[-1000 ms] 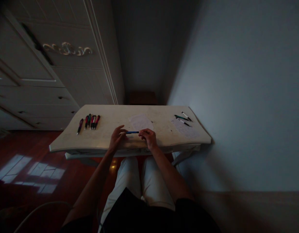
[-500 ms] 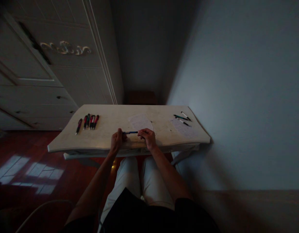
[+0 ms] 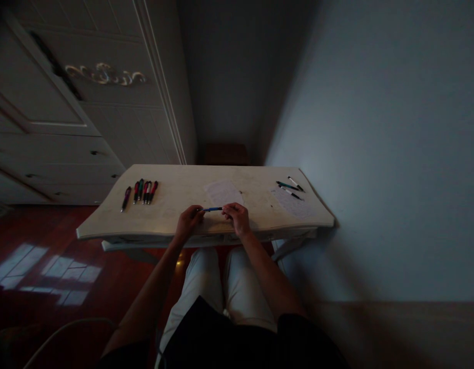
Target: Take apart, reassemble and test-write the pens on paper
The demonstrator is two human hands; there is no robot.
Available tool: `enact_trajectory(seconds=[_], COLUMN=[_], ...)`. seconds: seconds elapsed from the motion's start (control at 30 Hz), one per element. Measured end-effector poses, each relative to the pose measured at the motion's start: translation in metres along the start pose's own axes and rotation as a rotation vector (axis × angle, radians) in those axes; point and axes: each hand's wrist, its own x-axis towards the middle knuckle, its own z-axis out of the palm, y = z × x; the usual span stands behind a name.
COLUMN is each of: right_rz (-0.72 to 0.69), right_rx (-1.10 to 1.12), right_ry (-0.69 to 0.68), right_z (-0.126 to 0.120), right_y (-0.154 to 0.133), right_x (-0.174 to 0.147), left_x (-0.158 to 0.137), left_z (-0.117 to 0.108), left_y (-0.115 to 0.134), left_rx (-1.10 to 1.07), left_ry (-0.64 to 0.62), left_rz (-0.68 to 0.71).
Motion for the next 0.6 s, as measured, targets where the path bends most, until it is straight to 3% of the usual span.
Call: enact_trajectory(seconds=[0.17,0.37,0.6], right_rz=[-0.004,-0.001,0.059], right_rx=[-0.019,-0.023,0.041], right_ry=[-0.021,-0.031,-0.008], right_z=[0.0011,0.0045,-0.0026], right_y=[-0.0026,-0.0005,0.0045], right_x=[-0.0016,-0.0018,0.0047], left_x=[-0.0036,-0.0005,0.0028], left_z=[0.0019,0.0052,-0.0039], left_y=[0.0035,-0.0001,0.0013], left_rx=[0.069,0.003,-0.183], left_ry=[0.011,0.081,-0.006], left_rz=[0.044,-0.056,0.033])
